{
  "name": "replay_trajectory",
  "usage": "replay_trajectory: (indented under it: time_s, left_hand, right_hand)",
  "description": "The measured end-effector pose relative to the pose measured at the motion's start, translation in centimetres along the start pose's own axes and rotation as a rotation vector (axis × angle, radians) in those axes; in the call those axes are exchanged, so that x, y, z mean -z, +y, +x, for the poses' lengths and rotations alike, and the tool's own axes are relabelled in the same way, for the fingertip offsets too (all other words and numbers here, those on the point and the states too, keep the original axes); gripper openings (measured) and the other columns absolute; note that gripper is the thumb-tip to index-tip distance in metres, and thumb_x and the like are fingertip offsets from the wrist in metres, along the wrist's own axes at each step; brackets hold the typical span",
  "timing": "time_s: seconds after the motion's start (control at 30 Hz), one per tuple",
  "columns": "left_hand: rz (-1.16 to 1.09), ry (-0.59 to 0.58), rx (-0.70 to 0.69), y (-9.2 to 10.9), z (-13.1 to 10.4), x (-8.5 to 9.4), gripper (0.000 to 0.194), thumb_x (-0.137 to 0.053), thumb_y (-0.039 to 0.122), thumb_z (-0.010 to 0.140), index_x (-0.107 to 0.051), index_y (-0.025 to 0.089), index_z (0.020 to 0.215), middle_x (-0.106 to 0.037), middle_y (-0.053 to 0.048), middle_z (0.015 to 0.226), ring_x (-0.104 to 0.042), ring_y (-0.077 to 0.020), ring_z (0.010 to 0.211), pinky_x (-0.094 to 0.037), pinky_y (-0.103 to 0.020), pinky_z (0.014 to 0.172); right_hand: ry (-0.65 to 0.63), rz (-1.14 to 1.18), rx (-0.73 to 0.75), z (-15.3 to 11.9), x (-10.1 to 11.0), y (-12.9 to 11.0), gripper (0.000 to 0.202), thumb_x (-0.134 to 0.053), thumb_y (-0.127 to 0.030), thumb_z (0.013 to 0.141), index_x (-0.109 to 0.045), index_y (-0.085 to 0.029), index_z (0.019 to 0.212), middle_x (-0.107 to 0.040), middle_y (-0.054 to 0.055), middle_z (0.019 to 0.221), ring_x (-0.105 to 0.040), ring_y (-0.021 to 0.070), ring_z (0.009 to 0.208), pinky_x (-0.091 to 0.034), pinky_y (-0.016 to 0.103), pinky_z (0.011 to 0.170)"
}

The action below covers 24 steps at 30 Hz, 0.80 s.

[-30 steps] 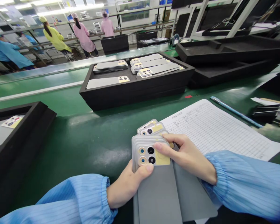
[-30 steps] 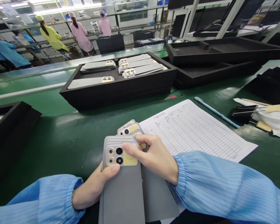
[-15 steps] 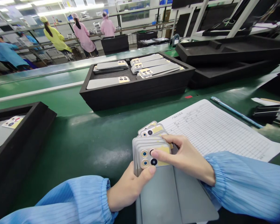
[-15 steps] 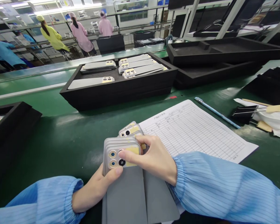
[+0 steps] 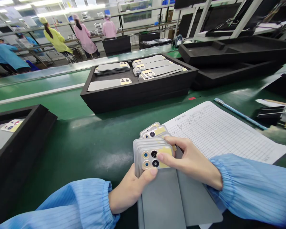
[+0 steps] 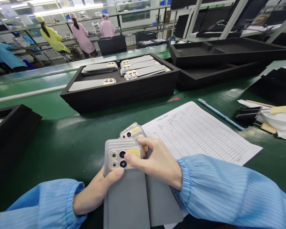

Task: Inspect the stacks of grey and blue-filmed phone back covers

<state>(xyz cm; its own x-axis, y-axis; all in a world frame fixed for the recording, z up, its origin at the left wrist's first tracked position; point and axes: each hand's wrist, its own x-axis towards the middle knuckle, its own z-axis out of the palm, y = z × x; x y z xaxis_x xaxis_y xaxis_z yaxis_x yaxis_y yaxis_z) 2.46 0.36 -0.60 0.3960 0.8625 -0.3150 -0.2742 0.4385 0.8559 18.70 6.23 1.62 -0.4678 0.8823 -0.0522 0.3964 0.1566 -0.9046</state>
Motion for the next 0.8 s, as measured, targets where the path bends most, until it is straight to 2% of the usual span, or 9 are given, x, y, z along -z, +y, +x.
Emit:
replay_trajectory:
  time_s: [0.27, 0.6, 0.8]
  left_hand:
    - [-0.081, -0.022, 0.004, -0.12, 0.07, 0.11, 0.044, -0.053, 0.033, 0.081, -0.045, 0.028, 0.124, -0.056, -0.001, 0.122, -0.047, -0.0188, 0.115, -0.033, -0.029, 0.099]
    - [-0.122, -0.027, 0.028, -0.02, 0.12, 0.18, 0.043, -0.053, 0.033, 0.080, -0.048, 0.025, 0.122, -0.056, -0.002, 0.122, -0.046, -0.0199, 0.116, -0.034, -0.031, 0.099]
    - [-0.119, 0.032, 0.046, 0.03, 0.05, 0.05, 0.053, -0.057, 0.033, 0.078, -0.039, 0.026, 0.128, -0.054, -0.003, 0.124, -0.046, -0.0211, 0.117, -0.035, -0.032, 0.099]
  right_hand:
    - [-0.003, 0.022, 0.002, -0.18, 0.03, 0.08, 0.023, -0.058, -0.030, 0.074, -0.044, -0.018, 0.059, -0.033, -0.006, 0.054, -0.034, 0.0088, 0.052, -0.030, 0.022, 0.049]
    - [0.000, 0.020, 0.001, -0.11, 0.08, -0.15, 0.024, -0.057, -0.030, 0.074, -0.044, -0.018, 0.059, -0.033, -0.006, 0.053, -0.034, 0.0084, 0.050, -0.030, 0.022, 0.048]
    - [0.019, 0.010, 0.012, -0.23, 0.08, -0.23, 0.015, -0.056, -0.031, 0.075, -0.059, -0.017, 0.071, -0.056, -0.001, 0.064, -0.051, 0.0138, 0.061, -0.039, 0.024, 0.053]
